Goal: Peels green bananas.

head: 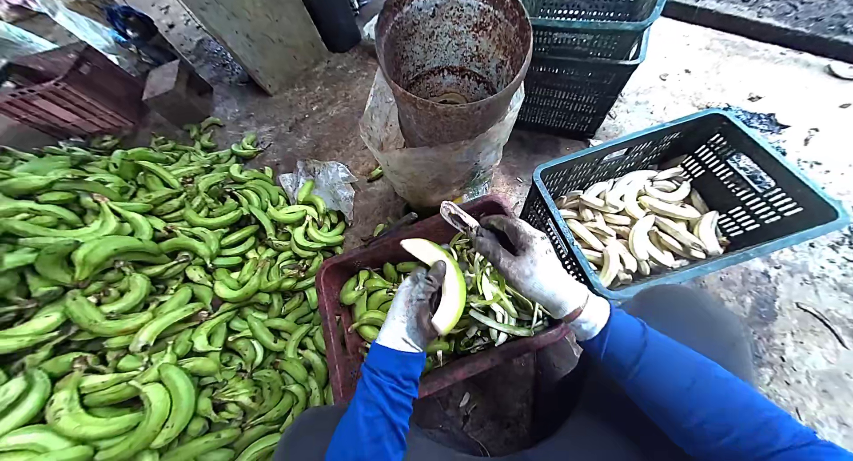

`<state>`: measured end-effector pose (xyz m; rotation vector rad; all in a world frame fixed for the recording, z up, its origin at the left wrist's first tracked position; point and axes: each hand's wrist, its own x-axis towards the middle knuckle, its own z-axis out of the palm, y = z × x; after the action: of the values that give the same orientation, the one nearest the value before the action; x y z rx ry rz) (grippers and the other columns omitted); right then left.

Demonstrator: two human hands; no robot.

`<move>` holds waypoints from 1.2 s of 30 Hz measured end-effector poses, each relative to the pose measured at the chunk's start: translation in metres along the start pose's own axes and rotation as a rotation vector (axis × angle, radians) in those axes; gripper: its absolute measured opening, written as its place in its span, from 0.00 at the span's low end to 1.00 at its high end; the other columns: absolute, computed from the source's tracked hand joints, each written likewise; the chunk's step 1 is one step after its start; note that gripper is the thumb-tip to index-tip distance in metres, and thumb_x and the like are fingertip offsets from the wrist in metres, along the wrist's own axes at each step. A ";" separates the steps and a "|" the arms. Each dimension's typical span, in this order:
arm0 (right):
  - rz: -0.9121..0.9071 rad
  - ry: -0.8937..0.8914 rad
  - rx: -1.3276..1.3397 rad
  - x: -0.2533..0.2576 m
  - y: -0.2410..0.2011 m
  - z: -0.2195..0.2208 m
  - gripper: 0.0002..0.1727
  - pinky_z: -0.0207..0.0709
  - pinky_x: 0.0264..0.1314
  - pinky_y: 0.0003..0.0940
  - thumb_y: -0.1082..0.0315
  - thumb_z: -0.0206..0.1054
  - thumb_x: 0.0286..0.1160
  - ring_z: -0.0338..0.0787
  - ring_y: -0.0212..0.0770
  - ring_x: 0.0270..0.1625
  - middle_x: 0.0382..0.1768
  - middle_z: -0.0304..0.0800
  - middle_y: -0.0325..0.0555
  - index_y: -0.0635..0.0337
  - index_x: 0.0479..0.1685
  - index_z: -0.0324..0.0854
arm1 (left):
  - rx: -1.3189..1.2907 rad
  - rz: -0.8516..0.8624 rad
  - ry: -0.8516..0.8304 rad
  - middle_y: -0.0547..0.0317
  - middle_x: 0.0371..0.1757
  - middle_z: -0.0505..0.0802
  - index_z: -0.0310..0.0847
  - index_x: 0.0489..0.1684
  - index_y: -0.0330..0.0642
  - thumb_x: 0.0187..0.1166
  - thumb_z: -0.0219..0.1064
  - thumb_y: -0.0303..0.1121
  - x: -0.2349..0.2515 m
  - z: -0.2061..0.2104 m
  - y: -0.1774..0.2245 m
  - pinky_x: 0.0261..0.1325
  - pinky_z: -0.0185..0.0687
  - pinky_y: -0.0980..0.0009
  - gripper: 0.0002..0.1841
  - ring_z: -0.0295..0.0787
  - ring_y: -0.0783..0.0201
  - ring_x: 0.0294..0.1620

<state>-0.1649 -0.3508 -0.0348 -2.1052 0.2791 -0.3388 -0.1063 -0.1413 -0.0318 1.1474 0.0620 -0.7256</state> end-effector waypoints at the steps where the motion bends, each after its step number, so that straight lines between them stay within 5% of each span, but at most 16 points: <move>1: -0.004 -0.029 0.008 -0.009 -0.001 0.006 0.28 0.87 0.59 0.47 0.39 0.70 0.76 0.90 0.34 0.55 0.57 0.91 0.37 0.43 0.69 0.84 | -0.100 0.060 0.095 0.40 0.54 0.91 0.74 0.72 0.37 0.90 0.58 0.36 0.005 -0.002 -0.001 0.54 0.90 0.53 0.18 0.92 0.51 0.51; 6: -0.067 -0.172 -0.033 -0.046 -0.009 0.033 0.29 0.86 0.60 0.42 0.36 0.69 0.74 0.90 0.34 0.54 0.53 0.92 0.38 0.48 0.62 0.86 | -0.417 0.273 0.337 0.49 0.49 0.89 0.72 0.65 0.44 0.92 0.54 0.39 0.018 -0.016 0.006 0.53 0.89 0.57 0.13 0.90 0.57 0.49; 11: -0.172 -0.178 -0.084 -0.035 -0.003 0.030 0.25 0.83 0.63 0.42 0.37 0.68 0.76 0.88 0.35 0.57 0.52 0.91 0.38 0.45 0.58 0.89 | -0.217 0.266 0.305 0.45 0.52 0.90 0.73 0.69 0.41 0.92 0.55 0.39 0.011 -0.014 0.011 0.52 0.89 0.54 0.16 0.91 0.53 0.50; 15: -0.177 -0.194 -0.019 -0.007 0.009 0.012 0.22 0.86 0.61 0.41 0.40 0.68 0.79 0.89 0.31 0.55 0.53 0.91 0.34 0.44 0.59 0.90 | 0.126 0.012 -0.187 0.42 0.49 0.91 0.76 0.69 0.38 0.89 0.55 0.39 -0.011 -0.020 0.023 0.45 0.91 0.58 0.18 0.91 0.54 0.42; 17: -0.106 -0.264 -0.051 0.009 0.015 0.002 0.22 0.86 0.60 0.44 0.38 0.63 0.82 0.90 0.30 0.52 0.50 0.92 0.30 0.40 0.57 0.90 | 0.277 -0.140 -0.407 0.43 0.51 0.92 0.76 0.71 0.37 0.85 0.61 0.43 -0.012 -0.021 0.024 0.49 0.91 0.59 0.22 0.92 0.55 0.45; 19: -0.016 -0.323 -0.112 0.022 0.024 -0.001 0.23 0.85 0.58 0.51 0.36 0.59 0.84 0.91 0.33 0.50 0.47 0.93 0.31 0.38 0.55 0.90 | 0.322 -0.222 -0.520 0.48 0.57 0.92 0.71 0.78 0.41 0.82 0.66 0.46 -0.007 -0.018 0.018 0.59 0.90 0.60 0.29 0.92 0.58 0.53; 20: 0.024 -0.310 -0.132 0.025 0.029 0.000 0.23 0.85 0.55 0.54 0.35 0.59 0.83 0.91 0.36 0.47 0.44 0.94 0.33 0.38 0.54 0.90 | 0.283 -0.231 -0.518 0.46 0.54 0.92 0.69 0.80 0.41 0.80 0.67 0.49 -0.004 -0.016 0.014 0.52 0.91 0.60 0.32 0.92 0.56 0.47; 23: 0.074 -0.175 -0.137 0.022 0.028 0.005 0.25 0.86 0.51 0.54 0.33 0.64 0.77 0.91 0.37 0.45 0.44 0.93 0.35 0.39 0.56 0.89 | 0.107 -0.128 -0.207 0.43 0.46 0.91 0.70 0.77 0.42 0.84 0.65 0.48 0.001 -0.011 0.005 0.41 0.92 0.60 0.28 0.92 0.54 0.38; 27: -0.041 -0.082 -0.107 0.000 0.016 0.017 0.26 0.86 0.58 0.49 0.37 0.71 0.73 0.89 0.37 0.53 0.53 0.90 0.37 0.42 0.61 0.87 | -0.326 0.073 0.211 0.43 0.51 0.91 0.75 0.66 0.40 0.91 0.54 0.40 0.018 -0.016 0.008 0.52 0.90 0.51 0.16 0.91 0.51 0.49; 31: -0.201 -0.113 -0.093 -0.024 0.012 0.039 0.28 0.83 0.68 0.45 0.38 0.70 0.75 0.88 0.37 0.61 0.56 0.91 0.40 0.47 0.64 0.87 | -0.449 0.204 0.241 0.47 0.55 0.91 0.75 0.64 0.43 0.94 0.43 0.45 0.016 -0.026 0.020 0.55 0.88 0.53 0.20 0.91 0.53 0.54; 36: -0.322 -0.114 -0.105 -0.026 0.011 0.048 0.26 0.81 0.69 0.43 0.41 0.71 0.75 0.88 0.39 0.62 0.55 0.91 0.43 0.50 0.60 0.88 | -0.451 0.200 0.265 0.44 0.53 0.92 0.77 0.63 0.40 0.94 0.44 0.46 0.012 -0.021 0.021 0.54 0.90 0.53 0.22 0.93 0.50 0.53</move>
<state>-0.1728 -0.3103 -0.0718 -2.2653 -0.1141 -0.3973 -0.0789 -0.1252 -0.0282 0.7954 0.3145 -0.3525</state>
